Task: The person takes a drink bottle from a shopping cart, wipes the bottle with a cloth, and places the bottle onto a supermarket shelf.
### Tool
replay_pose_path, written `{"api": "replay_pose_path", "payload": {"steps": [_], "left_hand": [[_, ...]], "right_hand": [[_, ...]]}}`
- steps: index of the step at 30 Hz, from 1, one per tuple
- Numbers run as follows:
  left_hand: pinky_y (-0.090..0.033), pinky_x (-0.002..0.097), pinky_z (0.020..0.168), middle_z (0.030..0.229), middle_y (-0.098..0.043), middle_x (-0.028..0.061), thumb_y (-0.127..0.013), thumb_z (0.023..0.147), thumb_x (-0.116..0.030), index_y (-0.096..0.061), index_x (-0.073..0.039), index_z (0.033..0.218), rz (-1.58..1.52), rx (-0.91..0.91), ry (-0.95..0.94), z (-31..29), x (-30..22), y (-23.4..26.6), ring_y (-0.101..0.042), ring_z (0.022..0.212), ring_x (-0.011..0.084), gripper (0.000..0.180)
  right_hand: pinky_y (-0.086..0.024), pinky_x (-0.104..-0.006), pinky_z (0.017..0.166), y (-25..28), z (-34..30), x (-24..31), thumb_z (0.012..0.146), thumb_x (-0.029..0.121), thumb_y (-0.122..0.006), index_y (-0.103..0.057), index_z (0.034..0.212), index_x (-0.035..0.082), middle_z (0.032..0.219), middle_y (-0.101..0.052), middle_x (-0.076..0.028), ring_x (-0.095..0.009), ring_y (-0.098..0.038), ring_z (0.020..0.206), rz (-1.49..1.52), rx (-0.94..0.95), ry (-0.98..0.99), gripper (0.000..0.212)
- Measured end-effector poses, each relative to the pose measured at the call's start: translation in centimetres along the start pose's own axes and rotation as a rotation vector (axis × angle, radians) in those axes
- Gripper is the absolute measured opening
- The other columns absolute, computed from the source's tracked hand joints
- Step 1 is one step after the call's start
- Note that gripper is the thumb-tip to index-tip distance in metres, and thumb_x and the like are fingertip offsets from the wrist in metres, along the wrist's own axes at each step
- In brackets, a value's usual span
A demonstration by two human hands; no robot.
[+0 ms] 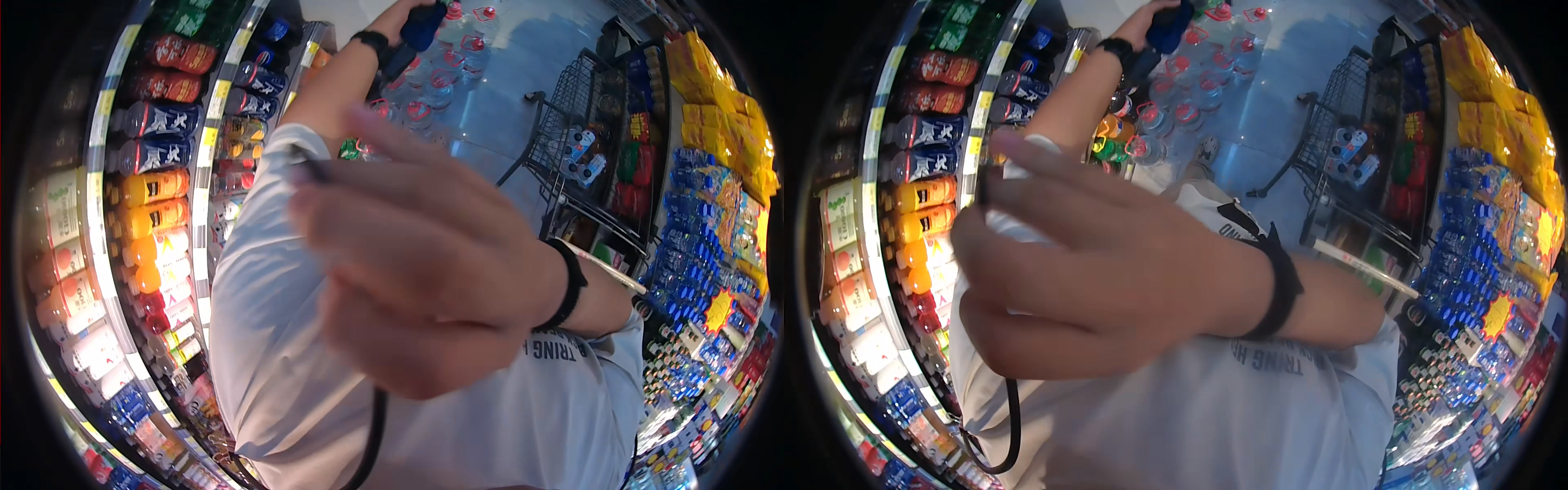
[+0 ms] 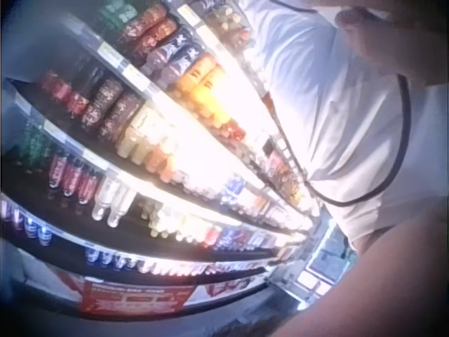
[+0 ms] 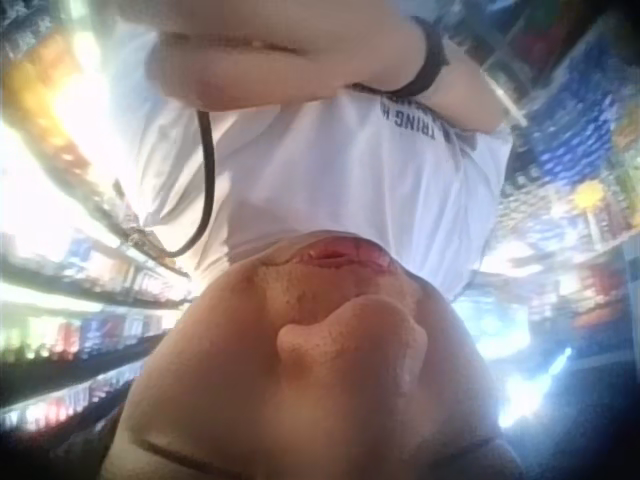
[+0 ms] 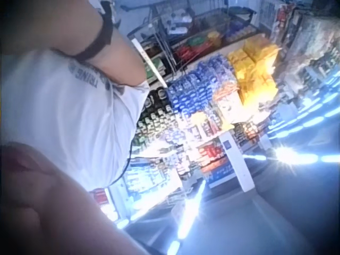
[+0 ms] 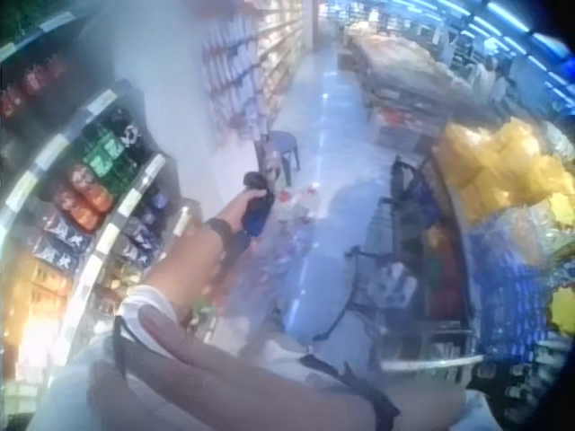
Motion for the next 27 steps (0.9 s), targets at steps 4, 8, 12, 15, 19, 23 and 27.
{"api": "replay_pose_path", "payload": {"steps": [4, 8, 12, 15, 19, 23, 27], "left_hand": [[-0.056, 0.0340, 0.055, 0.084, -0.069, 0.0133, -0.068, 0.085, -0.029, -0.062, -0.003, 0.099, 0.131, 0.147, 0.095, -0.7, 4.9, -0.5, -0.068, 0.066, 0.0224, 0.030], [-0.056, 0.0373, 0.053, 0.083, -0.068, 0.0120, -0.069, 0.084, -0.024, -0.059, -0.003, 0.100, 0.153, 0.135, 0.203, -1.9, 10.7, -1.0, -0.068, 0.067, 0.0230, 0.029], [-0.056, 0.0380, 0.053, 0.085, -0.065, 0.0106, -0.071, 0.083, -0.022, -0.054, -0.003, 0.105, 0.135, 0.128, 0.274, -4.0, 14.9, -2.7, -0.068, 0.070, 0.0230, 0.033], [-0.057, 0.0392, 0.055, 0.092, -0.062, 0.0113, -0.069, 0.085, -0.019, -0.048, -0.008, 0.114, 0.157, 0.155, 0.341, -5.2, 16.5, -2.9, -0.068, 0.075, 0.0250, 0.037], [-0.055, 0.0374, 0.052, 0.088, -0.063, 0.0108, -0.071, 0.082, -0.021, -0.047, -0.007, 0.113, 0.161, 0.173, 0.349, -5.6, 17.3, -2.2, -0.067, 0.071, 0.0236, 0.042], [-0.055, 0.0385, 0.052, 0.090, -0.064, 0.0118, -0.071, 0.082, -0.020, -0.046, -0.008, 0.113, 0.159, 0.196, 0.414, -4.7, 17.8, -0.8, -0.067, 0.070, 0.0245, 0.041], [-0.055, 0.0403, 0.052, 0.090, -0.063, 0.0121, -0.071, 0.082, -0.018, -0.045, -0.009, 0.112, 0.149, 0.140, 0.385, -4.7, 16.2, -0.2, -0.067, 0.070, 0.0250, 0.041]], "right_hand": [[-0.056, -0.0425, 0.078, -2.1, 1.2, 0.9, 0.076, 0.016, -0.064, -0.061, 0.093, 0.001, 0.095, -0.060, -0.013, -0.027, -0.063, 0.084, 0.151, -0.132, -0.030, 0.023], [-0.046, -0.0333, 0.059, -2.7, 1.1, 2.1, 0.074, 0.019, -0.063, -0.063, 0.095, 0.001, 0.077, -0.055, -0.003, -0.020, -0.057, 0.073, 0.223, 0.004, -0.024, 0.028], [-0.044, -0.0330, 0.062, -1.6, 1.2, 2.3, 0.074, 0.020, -0.063, -0.064, 0.094, 0.002, 0.070, -0.054, 0.001, -0.018, -0.057, 0.072, 0.180, 0.186, 0.032, 0.027], [-0.043, -0.0347, 0.064, -1.2, 0.7, 2.2, 0.075, 0.020, -0.061, -0.063, 0.091, 0.003, 0.066, -0.052, 0.002, -0.019, -0.057, 0.069, 0.080, 0.217, 0.015, 0.024], [-0.043, -0.0364, 0.061, -0.5, 1.9, 3.5, 0.080, 0.020, -0.056, -0.062, 0.097, 0.002, 0.065, -0.053, -0.001, -0.021, -0.059, 0.065, 0.390, 0.413, -0.139, 0.025], [-0.043, -0.0365, 0.052, -0.9, 2.5, 4.6, 0.082, 0.022, -0.057, -0.061, 0.097, 0.001, 0.063, -0.054, -0.004, -0.022, -0.059, 0.059, 0.491, 0.516, -0.090, 0.026], [-0.046, -0.0359, 0.053, -2.6, 3.4, 4.8, 0.080, 0.019, -0.060, -0.062, 0.085, 0.004, 0.065, -0.059, -0.005, -0.023, -0.063, 0.060, 0.586, 0.345, -0.045, 0.016]]}}
Point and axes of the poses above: each hand's wrist, its own z-axis towards the middle knuckle, its own y-axis out of the back of the hand, x = y × z, the point moved 3 cm from there along z, towards the middle knuckle
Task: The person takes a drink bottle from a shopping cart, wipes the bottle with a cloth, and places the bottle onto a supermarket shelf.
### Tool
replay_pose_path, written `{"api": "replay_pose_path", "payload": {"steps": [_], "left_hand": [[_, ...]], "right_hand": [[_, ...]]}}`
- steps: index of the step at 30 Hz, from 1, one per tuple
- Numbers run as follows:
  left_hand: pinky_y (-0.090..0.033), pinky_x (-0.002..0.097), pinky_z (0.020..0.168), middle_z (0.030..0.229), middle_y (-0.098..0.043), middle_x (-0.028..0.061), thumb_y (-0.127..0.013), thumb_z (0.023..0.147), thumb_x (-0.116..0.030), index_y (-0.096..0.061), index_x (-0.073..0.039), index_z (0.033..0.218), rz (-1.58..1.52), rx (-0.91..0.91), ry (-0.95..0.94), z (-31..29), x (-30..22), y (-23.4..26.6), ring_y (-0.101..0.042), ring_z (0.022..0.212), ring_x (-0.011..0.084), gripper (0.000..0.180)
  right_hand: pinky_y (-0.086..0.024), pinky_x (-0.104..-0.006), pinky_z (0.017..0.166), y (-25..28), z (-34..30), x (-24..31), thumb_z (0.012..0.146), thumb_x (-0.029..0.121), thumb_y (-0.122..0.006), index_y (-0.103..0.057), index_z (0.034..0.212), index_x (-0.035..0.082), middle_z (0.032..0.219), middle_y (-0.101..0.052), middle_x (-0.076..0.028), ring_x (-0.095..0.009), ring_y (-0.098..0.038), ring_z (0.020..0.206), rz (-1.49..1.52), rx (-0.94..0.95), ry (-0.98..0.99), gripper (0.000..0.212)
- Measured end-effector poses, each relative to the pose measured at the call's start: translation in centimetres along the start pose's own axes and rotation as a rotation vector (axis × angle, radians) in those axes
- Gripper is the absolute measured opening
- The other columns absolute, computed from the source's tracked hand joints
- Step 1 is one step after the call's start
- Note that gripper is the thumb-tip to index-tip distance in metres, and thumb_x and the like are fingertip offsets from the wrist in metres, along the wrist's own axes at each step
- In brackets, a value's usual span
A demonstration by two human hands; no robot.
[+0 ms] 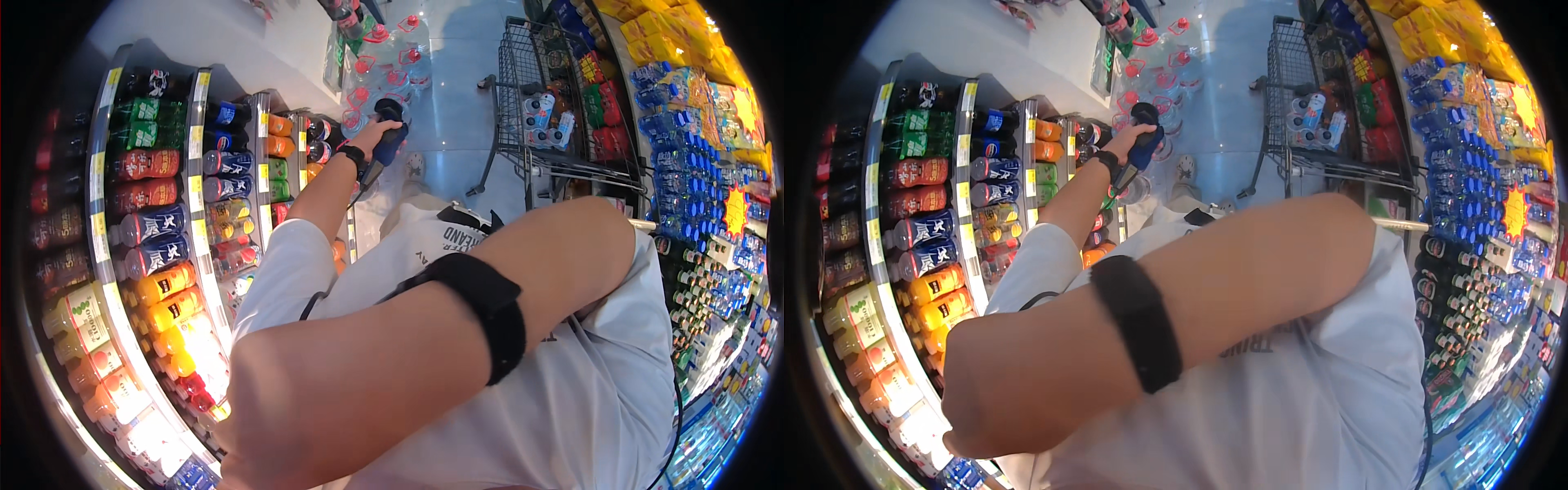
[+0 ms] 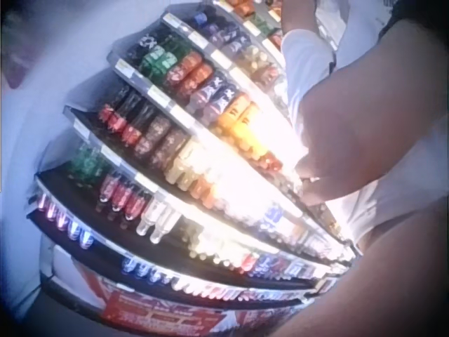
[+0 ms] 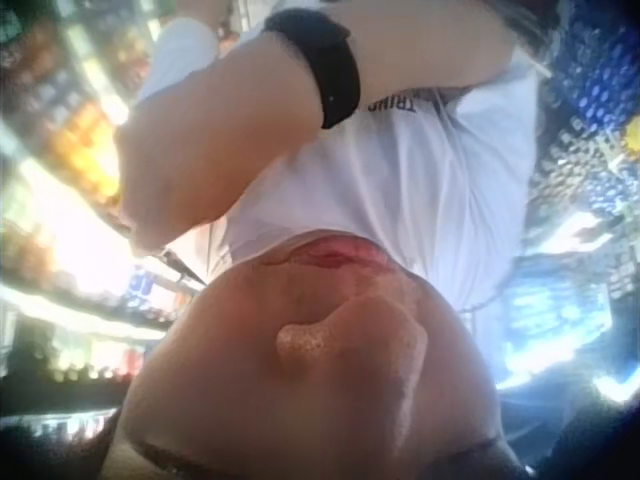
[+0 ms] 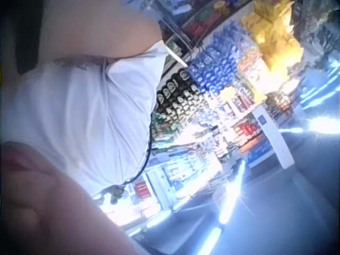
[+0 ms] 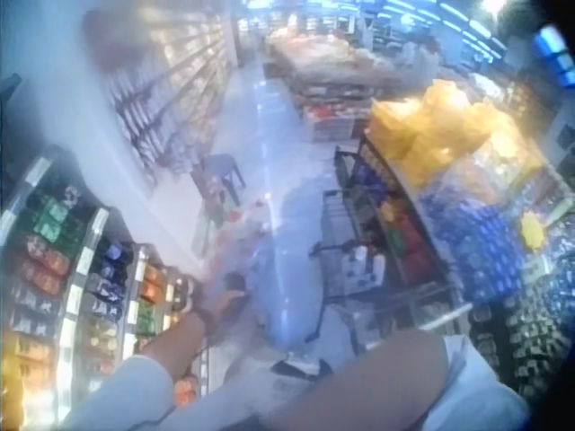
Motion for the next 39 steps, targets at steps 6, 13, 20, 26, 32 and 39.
{"api": "replay_pose_path", "payload": {"steps": [6, 13, 20, 26, 32, 39], "left_hand": [[-0.055, 0.0398, 0.052, 0.089, -0.062, 0.0122, -0.072, 0.081, -0.018, -0.044, -0.011, 0.115, 0.079, -0.120, 0.019, -0.9, 0.5, 2.5, -0.066, 0.070, 0.0247, 0.044], [-0.054, 0.0387, 0.048, 0.082, -0.064, 0.0138, -0.074, 0.078, -0.018, -0.046, -0.006, 0.115, 0.205, -0.159, 0.037, -1.2, 1.9, 1.9, -0.066, 0.063, 0.0263, 0.047], [-0.055, 0.0379, 0.060, 0.091, -0.064, 0.0114, -0.075, 0.076, -0.017, -0.053, -0.005, 0.118, 0.218, -0.216, 0.080, -0.1, 5.7, 6.5, -0.067, 0.072, 0.0233, 0.049], [-0.054, 0.0380, 0.055, 0.090, -0.064, 0.0123, -0.073, 0.079, -0.019, -0.049, -0.006, 0.119, 0.268, -0.184, 0.109, -1.1, 4.9, 6.1, -0.067, 0.069, 0.0246, 0.049], [-0.053, 0.0376, 0.054, 0.086, -0.064, 0.0118, -0.074, 0.078, -0.021, -0.048, -0.006, 0.119, 0.219, -0.190, 0.115, -3.1, 2.8, 2.8, -0.066, 0.067, 0.0243, 0.051], [-0.053, 0.0368, 0.051, 0.092, -0.065, 0.0140, -0.076, 0.075, -0.020, -0.048, -0.004, 0.122, 0.288, -0.256, 0.038, -1.9, -0.5, 2.0, -0.067, 0.067, 0.0238, 0.057]], "right_hand": [[-0.051, -0.0350, 0.056, -0.6, 2.5, 0.6, 0.077, 0.016, -0.062, -0.067, 0.075, 0.008, 0.071, -0.066, -0.008, -0.026, -0.067, 0.062, -0.144, 0.144, 0.084, 0.011], [-0.028, -0.0398, 0.107, -0.9, 7.1, 1.2, 0.091, 0.022, -0.061, -0.046, 0.129, 0.003, 0.127, -0.051, -0.023, -0.029, -0.047, 0.121, -0.051, 0.900, -0.080, 0.046], [-0.033, -0.0403, 0.097, -3.1, 7.4, 1.3, 0.087, 0.023, -0.061, -0.051, 0.117, 0.004, 0.115, -0.054, -0.022, -0.031, -0.052, 0.111, 0.027, 1.060, -0.098, 0.037], [-0.045, -0.0403, 0.076, -4.3, 7.5, 0.3, 0.081, 0.022, -0.063, -0.062, 0.092, 0.005, 0.091, -0.062, -0.018, -0.032, -0.061, 0.088, 0.036, 0.836, -0.085, 0.020], [-0.052, -0.0432, 0.064, -1.0, 2.5, -1.1, 0.078, 0.028, -0.064, -0.068, 0.074, 0.004, 0.075, -0.066, -0.017, -0.037, -0.066, 0.077, -0.014, 0.406, -0.198, 0.025], [-0.051, -0.0423, 0.061, -1.6, 0.7, -1.5, 0.076, 0.034, -0.066, -0.067, 0.073, 0.007, 0.072, -0.064, -0.013, -0.033, -0.065, 0.072, 0.088, 0.046, 0.012, 0.027]]}}
Point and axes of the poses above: each hand's wrist, its own z-axis towards the middle knuckle, its own y-axis out of the back of the hand, x = y × z, the point moved 3 cm from there along z, towards the middle knuckle
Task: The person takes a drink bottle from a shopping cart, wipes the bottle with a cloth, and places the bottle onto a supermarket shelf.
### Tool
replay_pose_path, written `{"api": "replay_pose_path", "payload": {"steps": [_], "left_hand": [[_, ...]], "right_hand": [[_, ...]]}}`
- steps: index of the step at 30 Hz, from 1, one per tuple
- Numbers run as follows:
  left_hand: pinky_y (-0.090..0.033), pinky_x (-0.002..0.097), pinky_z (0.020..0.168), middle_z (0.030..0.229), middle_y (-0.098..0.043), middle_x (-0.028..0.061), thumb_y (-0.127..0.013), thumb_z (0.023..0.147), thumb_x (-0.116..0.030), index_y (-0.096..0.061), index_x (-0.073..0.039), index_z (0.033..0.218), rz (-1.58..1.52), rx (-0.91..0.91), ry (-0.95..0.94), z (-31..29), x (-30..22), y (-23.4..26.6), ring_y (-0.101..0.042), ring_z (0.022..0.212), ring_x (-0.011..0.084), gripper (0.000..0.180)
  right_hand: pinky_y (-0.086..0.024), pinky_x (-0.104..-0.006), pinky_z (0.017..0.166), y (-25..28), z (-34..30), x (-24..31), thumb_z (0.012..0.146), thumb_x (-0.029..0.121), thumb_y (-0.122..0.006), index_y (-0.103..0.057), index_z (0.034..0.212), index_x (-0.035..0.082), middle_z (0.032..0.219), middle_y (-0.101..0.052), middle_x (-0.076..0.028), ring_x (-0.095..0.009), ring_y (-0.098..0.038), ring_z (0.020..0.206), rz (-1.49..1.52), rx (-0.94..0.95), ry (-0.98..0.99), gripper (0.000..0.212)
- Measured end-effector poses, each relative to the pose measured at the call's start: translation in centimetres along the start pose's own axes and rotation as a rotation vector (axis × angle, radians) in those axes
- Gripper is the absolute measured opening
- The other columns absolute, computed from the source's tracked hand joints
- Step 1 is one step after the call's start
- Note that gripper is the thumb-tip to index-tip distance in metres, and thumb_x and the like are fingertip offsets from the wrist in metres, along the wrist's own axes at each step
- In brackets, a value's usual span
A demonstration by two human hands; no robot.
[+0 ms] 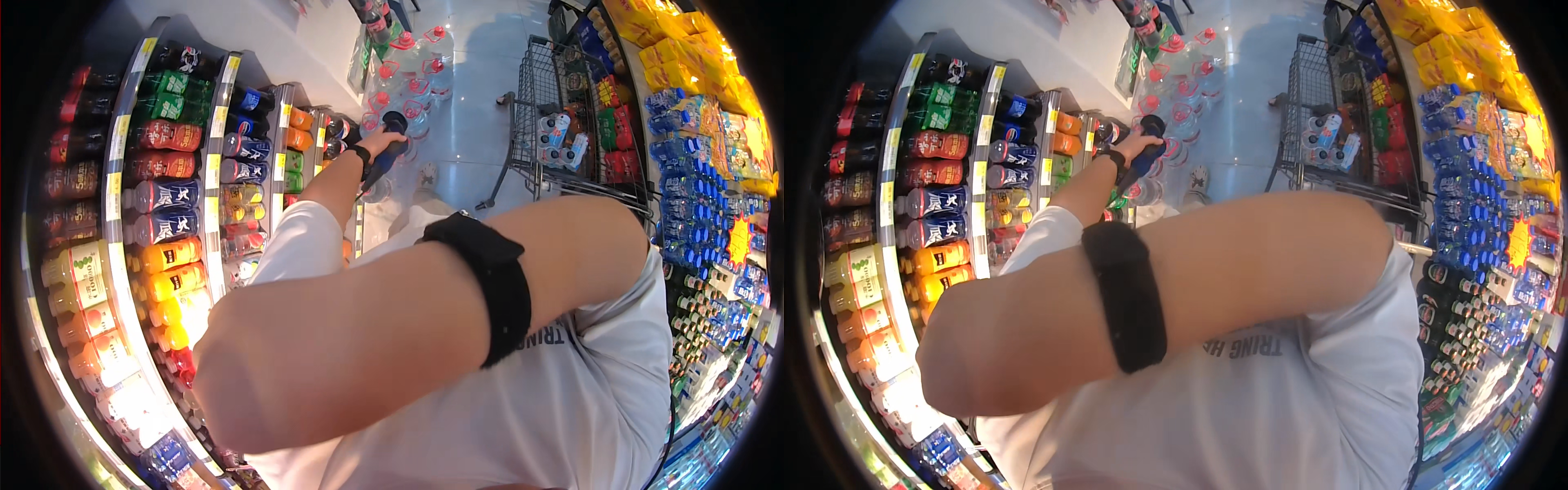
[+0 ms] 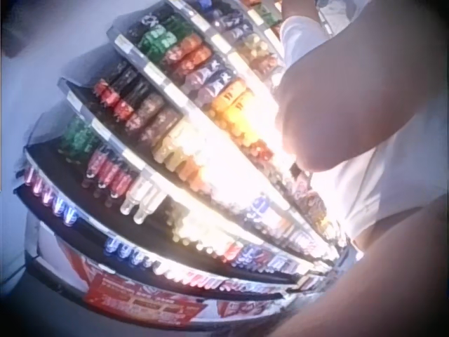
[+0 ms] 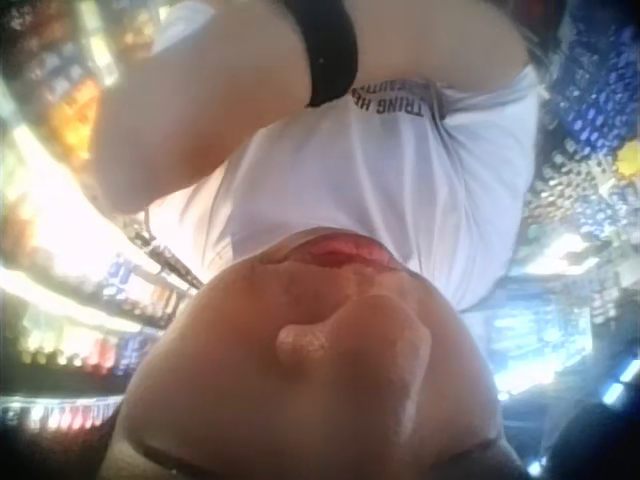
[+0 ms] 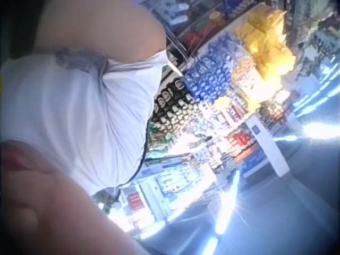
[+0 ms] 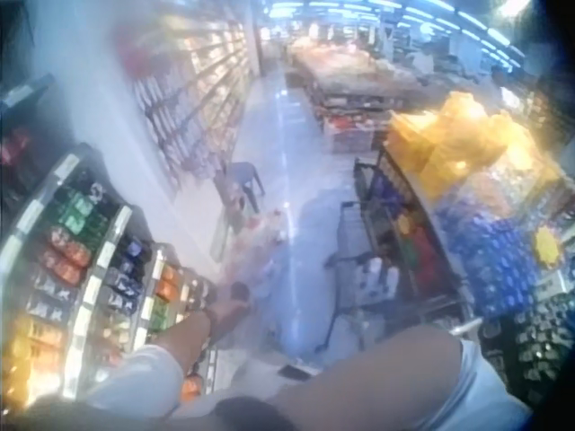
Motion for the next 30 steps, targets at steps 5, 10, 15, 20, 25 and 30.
{"api": "replay_pose_path", "payload": {"steps": [5, 10, 15, 20, 25, 30], "left_hand": [[-0.053, 0.0373, 0.053, 0.093, -0.065, 0.0137, -0.078, 0.074, -0.021, -0.048, -0.003, 0.123, 0.003, -0.007, -0.019, 0.9, 1.3, 1.2, -0.067, 0.068, 0.0235, 0.060], [-0.054, 0.0353, 0.058, 0.096, -0.065, 0.0106, -0.078, 0.073, -0.022, -0.048, -0.007, 0.127, 0.040, 0.000, 0.009, 3.2, 3.1, 1.7, -0.066, 0.071, 0.0207, 0.064], [-0.052, 0.0359, 0.053, 0.094, -0.065, 0.0123, -0.075, 0.076, -0.024, -0.049, -0.005, 0.127, 0.003, -0.044, -0.012, 1.0, 0.2, -0.8, -0.066, 0.065, 0.0228, 0.060], [-0.053, 0.0349, 0.056, 0.081, -0.067, 0.0087, -0.073, 0.079, -0.024, -0.059, -0.007, 0.109, -0.216, 0.032, -0.039, 2.5, -1.2, 1.6, -0.065, 0.064, 0.0206, 0.038], [-0.056, 0.0382, 0.065, 0.088, -0.071, 0.0116, -0.064, 0.085, -0.036, -0.066, -0.005, 0.094, -0.461, 0.099, -0.158, 5.0, -6.3, 3.1, -0.068, 0.071, 0.0245, 0.032], [-0.057, 0.0405, 0.074, 0.087, -0.070, 0.0149, -0.063, 0.084, -0.028, -0.064, 0.001, 0.096, -0.825, 0.007, -0.514, 4.4, -13.2, 5.1, -0.068, 0.077, 0.0293, 0.032]], "right_hand": [[-0.051, -0.0411, 0.059, -1.5, 1.9, 0.8, 0.073, 0.036, -0.068, -0.066, 0.072, 0.010, 0.067, -0.061, -0.010, -0.031, -0.063, 0.067, -0.092, 0.121, -0.054, 0.025], [-0.051, -0.0399, 0.057, -1.8, 2.6, 0.8, 0.069, 0.038, -0.070, -0.065, 0.071, 0.014, 0.061, -0.058, -0.006, -0.029, -0.061, 0.062, -0.181, 0.239, -0.101, 0.025], [-0.052, -0.0425, 0.069, 0.1, -2.8, -1.6, 0.075, 0.022, -0.063, -0.065, 0.088, 0.006, 0.079, -0.062, -0.012, -0.031, -0.064, 0.078, -0.087, 0.021, -0.251, 0.021], [-0.049, -0.0402, 0.074, 5.2, -9.0, -2.4, 0.080, 0.011, -0.064, -0.056, 0.104, 0.006, 0.095, -0.058, -0.011, -0.032, -0.059, 0.089, -0.140, 0.162, -0.445, 0.026], [-0.051, -0.0403, 0.077, 4.9, -12.0, -3.8, 0.079, 0.016, -0.066, -0.063, 0.101, 0.006, 0.096, -0.063, -0.008, -0.030, -0.063, 0.088, -0.124, 0.293, -0.675, 0.025], [-0.049, -0.0401, 0.073, 5.6, -12.6, -5.0, 0.081, 0.022, -0.069, -0.060, 0.090, 0.008, 0.089, -0.059, -0.008, -0.028, -0.061, 0.087, -0.250, 0.290, -0.668, 0.018]]}}
Point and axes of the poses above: each hand's wrist, its own z-axis towards the middle knuckle, its own y-axis out of the back of the hand, x = y × z, the point moved 3 cm from there along z, towards the middle knuckle
